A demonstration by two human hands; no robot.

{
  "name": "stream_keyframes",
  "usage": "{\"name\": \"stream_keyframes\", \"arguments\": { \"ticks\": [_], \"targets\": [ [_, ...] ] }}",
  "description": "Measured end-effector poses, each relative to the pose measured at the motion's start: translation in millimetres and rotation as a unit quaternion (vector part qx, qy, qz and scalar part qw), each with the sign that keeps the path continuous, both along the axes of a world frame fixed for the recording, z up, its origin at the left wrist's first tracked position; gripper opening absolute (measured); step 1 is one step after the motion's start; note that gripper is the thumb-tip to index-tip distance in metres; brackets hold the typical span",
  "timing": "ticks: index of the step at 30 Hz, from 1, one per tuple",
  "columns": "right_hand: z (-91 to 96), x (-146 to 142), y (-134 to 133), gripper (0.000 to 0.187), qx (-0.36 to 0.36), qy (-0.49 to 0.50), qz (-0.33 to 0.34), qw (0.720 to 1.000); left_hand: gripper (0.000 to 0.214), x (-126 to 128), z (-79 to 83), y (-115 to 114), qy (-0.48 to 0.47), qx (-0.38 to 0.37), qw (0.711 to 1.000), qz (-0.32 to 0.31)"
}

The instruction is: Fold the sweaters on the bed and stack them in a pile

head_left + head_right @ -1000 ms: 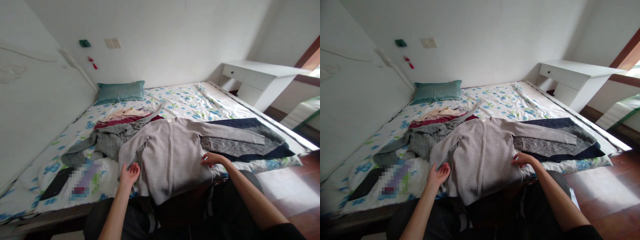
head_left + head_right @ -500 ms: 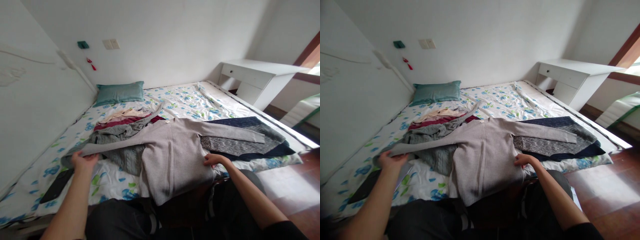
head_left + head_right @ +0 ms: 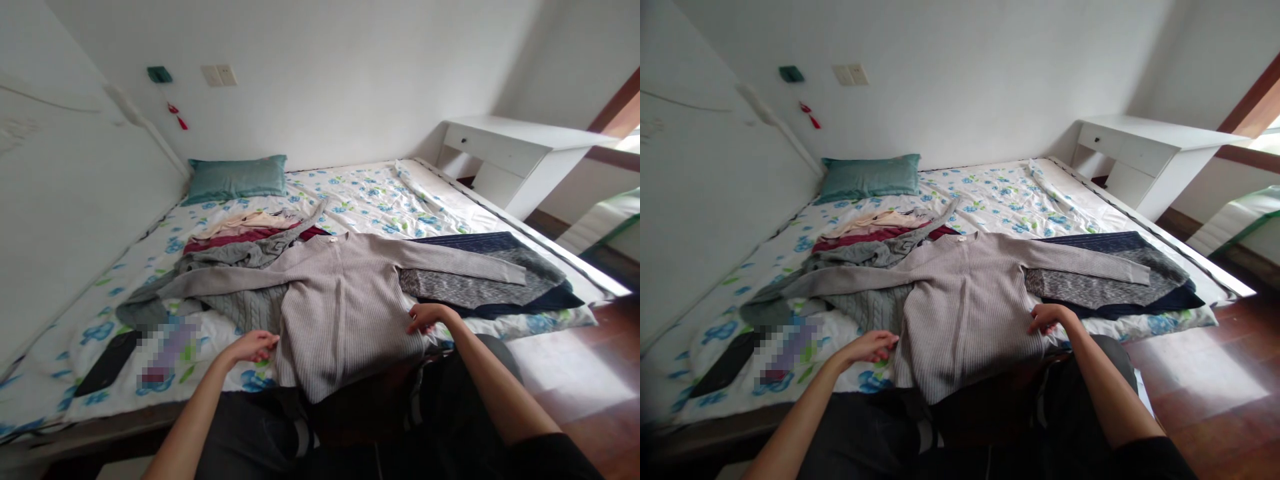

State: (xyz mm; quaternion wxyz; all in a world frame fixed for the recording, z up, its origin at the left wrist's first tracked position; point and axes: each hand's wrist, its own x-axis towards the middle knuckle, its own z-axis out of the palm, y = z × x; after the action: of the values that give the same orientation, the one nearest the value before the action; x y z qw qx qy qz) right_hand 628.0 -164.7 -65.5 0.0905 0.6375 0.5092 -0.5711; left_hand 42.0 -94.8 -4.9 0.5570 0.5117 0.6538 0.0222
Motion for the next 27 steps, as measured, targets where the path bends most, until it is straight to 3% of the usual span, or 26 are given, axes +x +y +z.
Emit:
{"name": "stream_keyframes", "arguments": {
  "ticks": [3,7,10,12,16,18,21,24,27],
  "targets": [
    [3.5,-2,1,0.052,0.004,-0.006,0.029,1.0,0.074,15,-8.6,-14,0.021,0.015,0.996,-0.085],
    [20.5,10,-7,0.053,0.013,0.032,0.012,0.999,0.074,11,4.2,-26,-0.048,-0.004,0.991,-0.122],
    [33.8,28,-20,0.057,0.059,0.129,-0.023,0.99,0.073,-7,15.7,-42,-0.121,-0.064,0.977,-0.161],
    [36.6,38,-27,0.058,0.063,0.158,-0.025,0.985,0.073,-16,15.6,-54,-0.111,-0.122,0.963,-0.212],
    [25.5,48,-33,0.055,-0.027,0.053,-0.026,0.998,0.061,-16,1.4,-63,-0.022,-0.223,0.93,-0.292],
    [18.4,54,-32,0.051,-0.043,0.015,-0.054,0.997,0.064,-13,-3.2,-57,0.002,-0.213,0.936,-0.279],
    [14.5,70,-25,0.042,0.062,0.009,-0.182,0.981,0.073,-11,0.2,-36,0.012,-0.115,0.974,-0.197],
    [16.3,88,-14,0.033,0.188,-0.003,-0.357,0.915,0.073,-7,11.6,-8,-0.017,0.014,0.996,-0.084],
    [16.4,100,-1,0.029,0.23,0.027,-0.511,0.828,0.064,6,21.2,20,-0.076,0.097,0.992,0.016]
  ]
}}
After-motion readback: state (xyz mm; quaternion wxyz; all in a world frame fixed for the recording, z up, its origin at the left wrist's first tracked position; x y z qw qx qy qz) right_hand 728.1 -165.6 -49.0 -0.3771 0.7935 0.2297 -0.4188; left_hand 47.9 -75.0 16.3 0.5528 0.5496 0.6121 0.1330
